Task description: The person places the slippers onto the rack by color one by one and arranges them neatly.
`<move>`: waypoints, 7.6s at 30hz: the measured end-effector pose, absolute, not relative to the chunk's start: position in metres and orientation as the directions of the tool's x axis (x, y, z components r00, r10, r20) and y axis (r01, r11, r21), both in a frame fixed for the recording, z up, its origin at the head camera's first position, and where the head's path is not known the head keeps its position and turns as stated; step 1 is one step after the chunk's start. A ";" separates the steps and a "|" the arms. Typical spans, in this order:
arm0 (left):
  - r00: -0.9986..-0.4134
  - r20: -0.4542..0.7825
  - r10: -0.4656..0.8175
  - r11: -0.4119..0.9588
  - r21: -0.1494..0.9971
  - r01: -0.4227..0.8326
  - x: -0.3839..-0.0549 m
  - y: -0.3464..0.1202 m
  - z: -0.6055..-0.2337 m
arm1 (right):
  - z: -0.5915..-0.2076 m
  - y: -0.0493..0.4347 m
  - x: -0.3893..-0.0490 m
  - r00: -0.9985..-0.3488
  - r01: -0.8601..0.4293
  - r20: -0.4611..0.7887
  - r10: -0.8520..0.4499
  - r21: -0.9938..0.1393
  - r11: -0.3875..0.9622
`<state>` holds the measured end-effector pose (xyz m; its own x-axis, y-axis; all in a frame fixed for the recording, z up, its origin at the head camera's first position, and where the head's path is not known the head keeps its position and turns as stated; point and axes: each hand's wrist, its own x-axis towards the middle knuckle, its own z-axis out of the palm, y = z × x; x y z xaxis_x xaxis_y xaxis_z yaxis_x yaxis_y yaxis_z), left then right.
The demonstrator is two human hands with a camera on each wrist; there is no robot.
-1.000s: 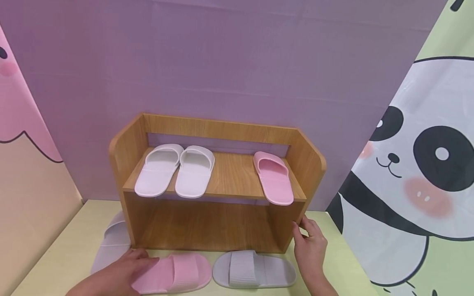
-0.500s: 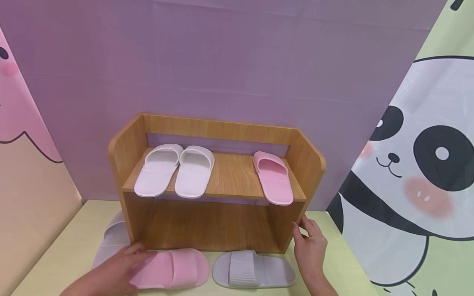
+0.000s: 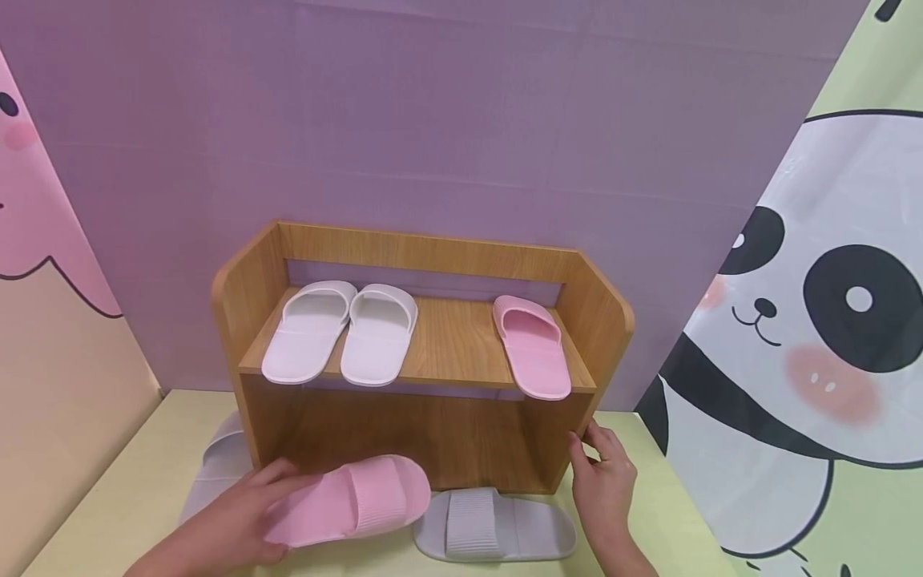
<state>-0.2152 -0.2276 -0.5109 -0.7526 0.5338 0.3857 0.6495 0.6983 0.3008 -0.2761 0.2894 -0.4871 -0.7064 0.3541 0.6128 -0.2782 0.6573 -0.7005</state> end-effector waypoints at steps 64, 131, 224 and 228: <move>-0.695 0.554 0.458 0.542 0.446 0.712 -0.207 -0.130 -0.427 | -0.487 0.290 -0.277 -0.712 -0.271 0.604 0.358 -0.707 0.654; -0.886 0.463 -0.021 0.859 0.461 0.221 -0.261 0.001 -0.311 | -0.487 0.290 -0.277 -0.729 -0.247 0.579 0.364 -0.719 0.649; -0.905 0.395 0.155 0.843 0.426 0.330 -0.259 0.006 -0.321 | -0.491 0.291 -0.279 -0.716 -0.257 0.599 0.359 -0.704 0.662; -0.893 0.423 0.149 0.827 0.442 0.348 -0.255 0.002 -0.322 | -0.490 0.291 -0.279 -0.719 -0.256 0.594 0.361 -0.709 0.656</move>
<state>-0.2548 0.0024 -0.3218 -0.8935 0.1495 0.4235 0.3477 0.8270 0.4417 -0.2790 0.2907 -0.4903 -0.7187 0.3613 0.5941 -0.2564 0.6565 -0.7094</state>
